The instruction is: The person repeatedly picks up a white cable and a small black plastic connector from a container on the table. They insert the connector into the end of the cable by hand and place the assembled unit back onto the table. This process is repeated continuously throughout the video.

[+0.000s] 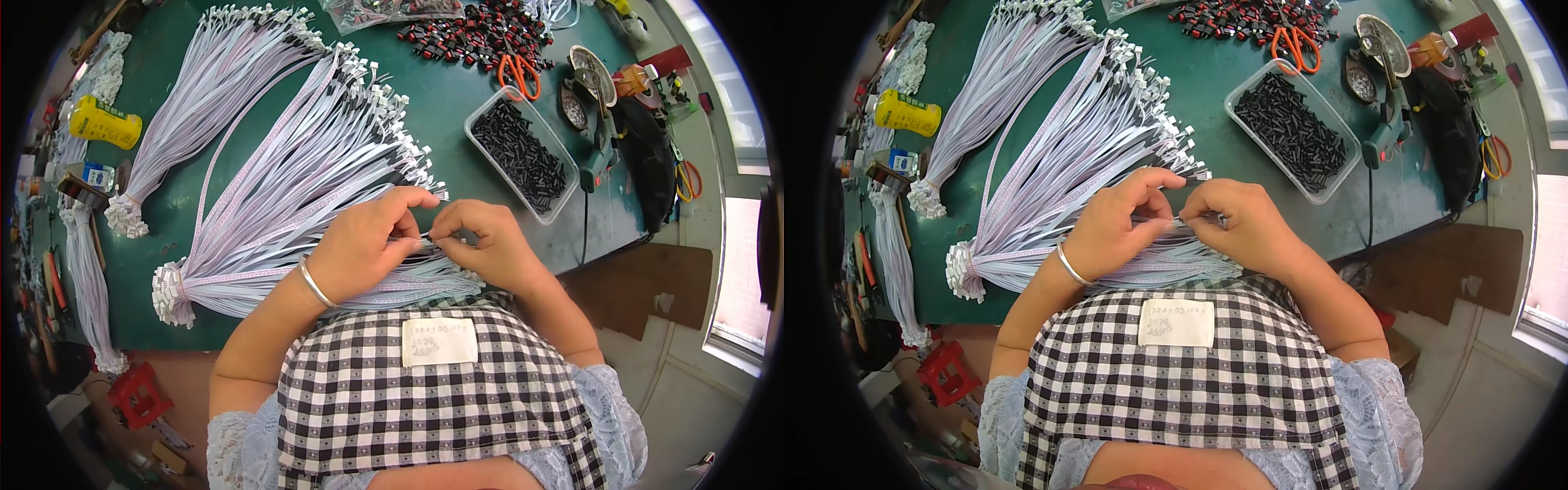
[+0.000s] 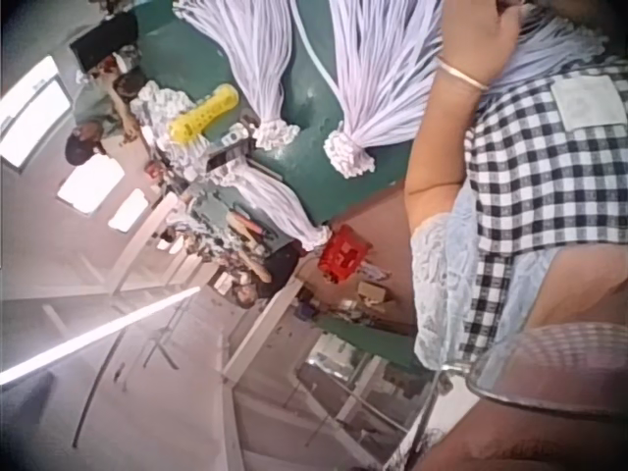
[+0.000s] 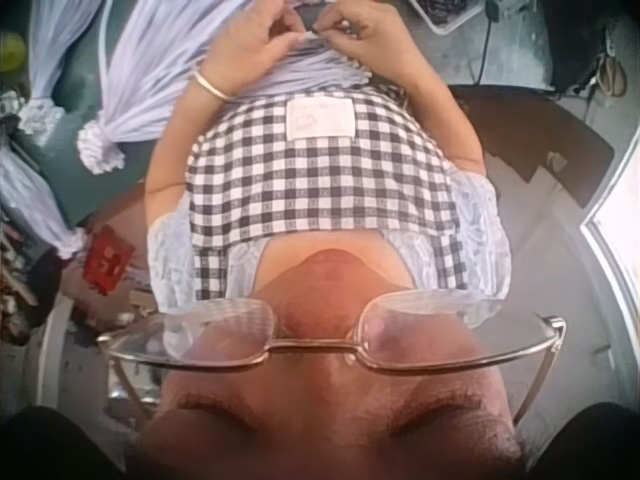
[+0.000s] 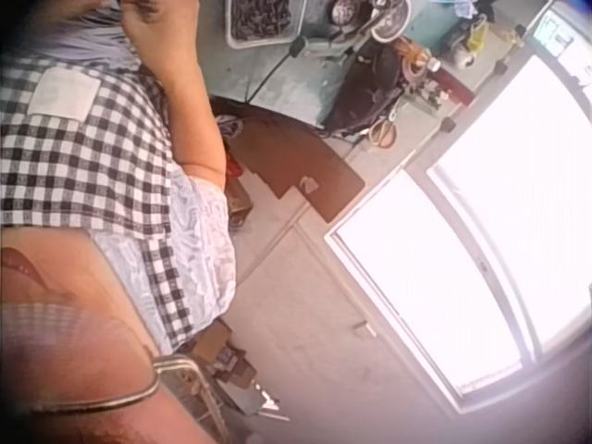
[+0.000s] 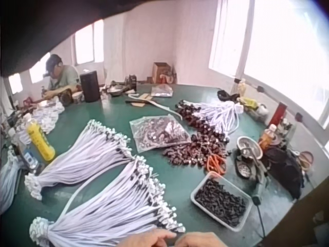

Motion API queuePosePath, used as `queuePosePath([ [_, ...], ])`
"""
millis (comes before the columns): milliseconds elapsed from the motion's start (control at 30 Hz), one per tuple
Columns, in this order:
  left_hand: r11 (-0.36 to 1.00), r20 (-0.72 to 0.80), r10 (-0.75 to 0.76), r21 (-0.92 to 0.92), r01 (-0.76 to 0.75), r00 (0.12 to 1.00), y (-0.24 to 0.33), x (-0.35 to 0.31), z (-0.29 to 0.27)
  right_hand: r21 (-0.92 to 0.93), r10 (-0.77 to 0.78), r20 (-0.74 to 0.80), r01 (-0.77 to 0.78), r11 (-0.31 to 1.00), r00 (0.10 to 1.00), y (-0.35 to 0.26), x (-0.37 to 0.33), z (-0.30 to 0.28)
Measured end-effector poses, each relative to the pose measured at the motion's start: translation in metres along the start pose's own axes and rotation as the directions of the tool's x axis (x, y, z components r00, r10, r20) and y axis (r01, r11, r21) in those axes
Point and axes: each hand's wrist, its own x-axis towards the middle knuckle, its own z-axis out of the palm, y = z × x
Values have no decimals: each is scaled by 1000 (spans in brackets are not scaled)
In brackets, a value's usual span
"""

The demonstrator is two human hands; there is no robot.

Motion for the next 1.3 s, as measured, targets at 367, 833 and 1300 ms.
queuePosePath([
  [367, 821, -393, 297, 570, -23, 870, 5, 22, -12, -464, -228, -312, 61, 884, 922, 2, 7, -72],
  [833, 826, -191, 204, 560, -65, 960, 17, 14, 1, -877, -93, -26, 22, 480, 995, 57, 22, -104],
  [1300, 702, 57, 201, 688, -184, 978, -5, 16, 35, -803, -186, -138, 0, 596, 973, 36, 20, -106],
])
